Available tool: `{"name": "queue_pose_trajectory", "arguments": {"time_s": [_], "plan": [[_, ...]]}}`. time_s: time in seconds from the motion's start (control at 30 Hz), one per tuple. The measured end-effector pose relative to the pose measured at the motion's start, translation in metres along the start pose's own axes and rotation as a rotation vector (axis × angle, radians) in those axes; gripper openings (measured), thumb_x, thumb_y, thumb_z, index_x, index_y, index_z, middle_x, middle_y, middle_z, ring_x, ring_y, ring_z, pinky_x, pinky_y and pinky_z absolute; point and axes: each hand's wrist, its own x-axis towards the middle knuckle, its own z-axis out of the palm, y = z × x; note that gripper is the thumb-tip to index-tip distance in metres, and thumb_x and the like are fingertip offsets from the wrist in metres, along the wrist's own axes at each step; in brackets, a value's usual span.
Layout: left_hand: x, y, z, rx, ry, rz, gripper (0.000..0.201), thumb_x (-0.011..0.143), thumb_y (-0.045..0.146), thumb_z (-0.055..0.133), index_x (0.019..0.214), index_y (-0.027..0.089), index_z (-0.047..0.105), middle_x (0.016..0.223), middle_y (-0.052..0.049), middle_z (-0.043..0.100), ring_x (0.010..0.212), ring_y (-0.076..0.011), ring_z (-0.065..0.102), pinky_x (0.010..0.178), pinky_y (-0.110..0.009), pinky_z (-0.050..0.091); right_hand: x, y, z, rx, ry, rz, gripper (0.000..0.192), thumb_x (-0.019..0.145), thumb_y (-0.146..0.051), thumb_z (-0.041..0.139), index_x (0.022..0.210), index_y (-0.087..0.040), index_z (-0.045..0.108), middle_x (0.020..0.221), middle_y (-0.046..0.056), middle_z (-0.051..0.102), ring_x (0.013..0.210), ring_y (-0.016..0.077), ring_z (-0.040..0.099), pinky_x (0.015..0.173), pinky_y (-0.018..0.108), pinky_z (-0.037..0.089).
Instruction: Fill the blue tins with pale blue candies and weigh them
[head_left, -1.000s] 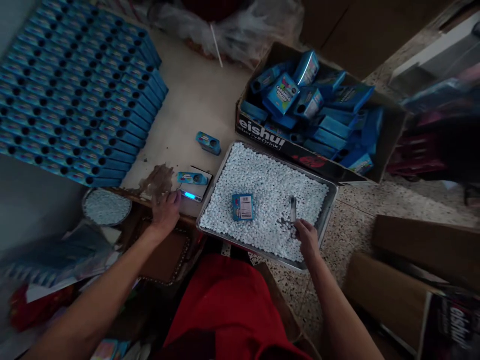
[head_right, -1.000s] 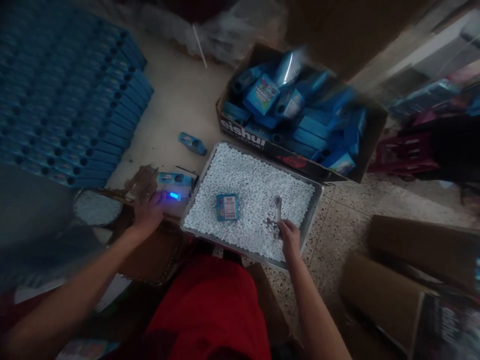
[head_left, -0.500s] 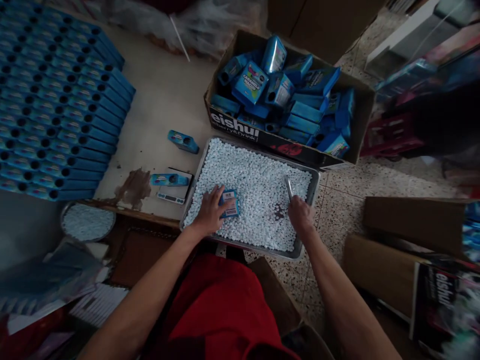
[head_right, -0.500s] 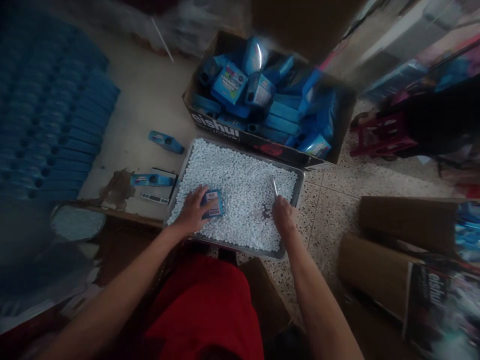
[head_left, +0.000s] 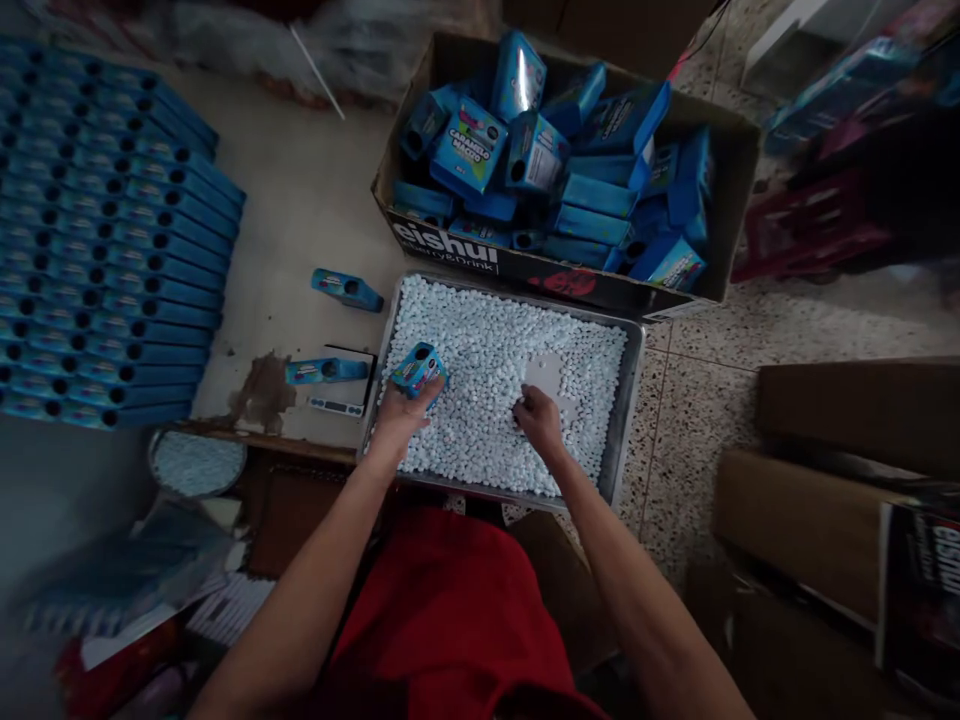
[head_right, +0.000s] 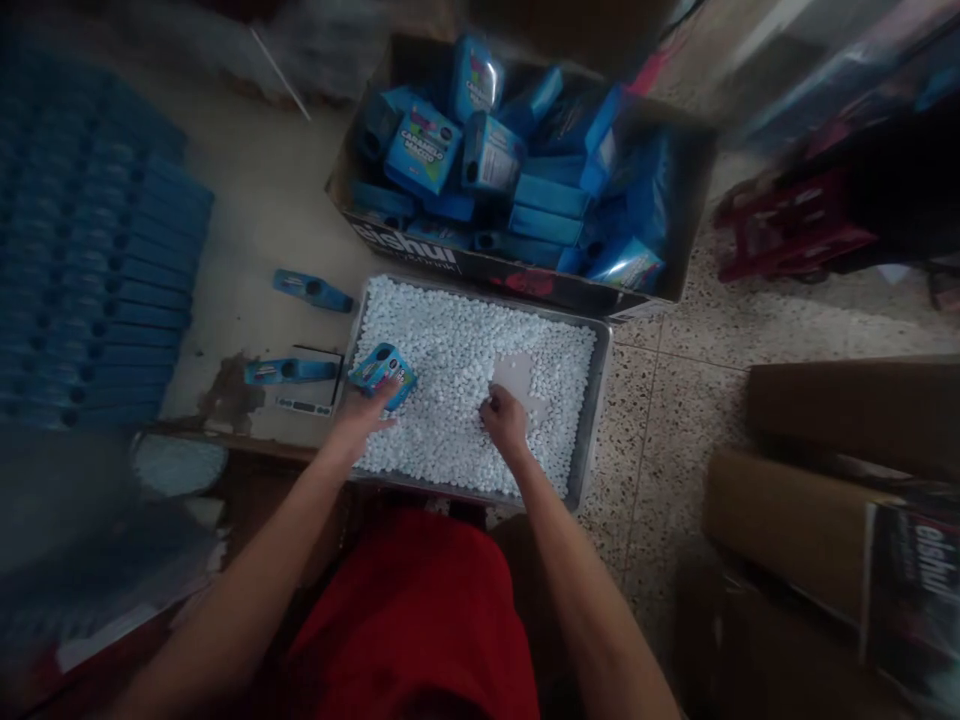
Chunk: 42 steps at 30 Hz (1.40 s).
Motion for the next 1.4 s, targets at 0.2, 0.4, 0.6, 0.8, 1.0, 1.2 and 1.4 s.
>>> {"name": "queue_pose_trajectory", "arguments": {"time_s": [0.2,0.4,0.6,0.8,1.0,1.2,1.4], "plan": [[-0.005,0.003,0.012,0.578,0.239,0.570,0.042,0.081,0.050,0.079,0.107,0.017,0.074,0.111,-0.015,0.069,0.112,-0.0347,0.064,0.103,-0.049,0.051,-0.024,-0.007,-0.035,0.423,-0.252,-0.063,0.021,0.071,-0.032,0.055,0.086,-0.020,0.062,0.066,-0.004,0.055,0.059,0.0139,0.054,0.057,0.025,0.047],[-0.003,0.010,0.007,0.469,0.157,0.699,0.029,0.085,0.027,0.077,0.113,0.020,0.072,0.110,-0.009,0.073,0.105,-0.0279,0.068,0.095,-0.040,0.054,-0.027,-0.050,-0.083,0.350,-0.542,-0.119,0.018,0.072,-0.024,0.059,0.086,-0.017,0.069,0.060,-0.004,0.060,0.053,0.0116,0.056,0.051,0.021,0.043],[-0.002,0.011,0.009,0.350,0.129,0.812,0.028,0.087,0.018,0.070,0.114,0.021,0.072,0.117,-0.008,0.072,0.114,-0.0263,0.067,0.106,-0.041,0.052,-0.002,-0.106,-0.114,0.134,-0.646,-0.048,0.017,0.070,-0.027,0.070,0.082,-0.015,0.074,0.051,-0.004,0.056,0.043,0.0089,0.049,0.045,0.021,0.036],[0.002,0.002,0.020,0.266,0.084,0.849,0.027,0.090,0.023,0.068,0.118,0.021,0.069,0.123,-0.010,0.068,0.121,-0.0266,0.064,0.111,-0.041,0.050,0.008,-0.159,-0.134,0.015,-0.689,0.083,0.011,0.072,-0.025,0.069,0.069,-0.015,0.070,0.044,-0.005,0.049,0.040,0.0081,0.042,0.043,0.023,0.032],[0.010,-0.006,0.023,0.197,0.063,0.810,0.030,0.094,0.030,0.067,0.122,0.021,0.063,0.124,-0.010,0.067,0.122,-0.0265,0.062,0.111,-0.045,0.049,-0.016,-0.109,-0.164,-0.046,-0.620,0.036,0.018,0.078,-0.030,0.068,0.087,-0.017,0.075,0.059,-0.003,0.060,0.050,0.0103,0.050,0.050,0.024,0.036],[0.015,-0.036,0.069,-0.014,0.153,0.724,0.041,0.098,0.045,0.061,0.131,0.024,0.051,0.130,-0.012,0.061,0.124,-0.0256,0.060,0.110,-0.046,0.048,-0.037,-0.015,-0.081,-0.764,-0.128,0.108,0.022,0.097,-0.025,0.053,0.110,-0.019,0.070,0.089,0.009,0.076,0.079,0.0201,0.068,0.064,0.027,0.034],[-0.003,-0.045,0.146,-0.039,0.165,0.721,0.043,0.101,0.049,0.054,0.134,0.024,0.043,0.132,-0.015,0.055,0.126,-0.0270,0.058,0.110,-0.050,0.049,-0.021,-0.009,-0.002,-0.631,-0.044,0.060,0.027,0.101,-0.023,0.042,0.112,-0.017,0.066,0.096,0.011,0.076,0.083,0.0206,0.068,0.066,0.028,0.033]]}}
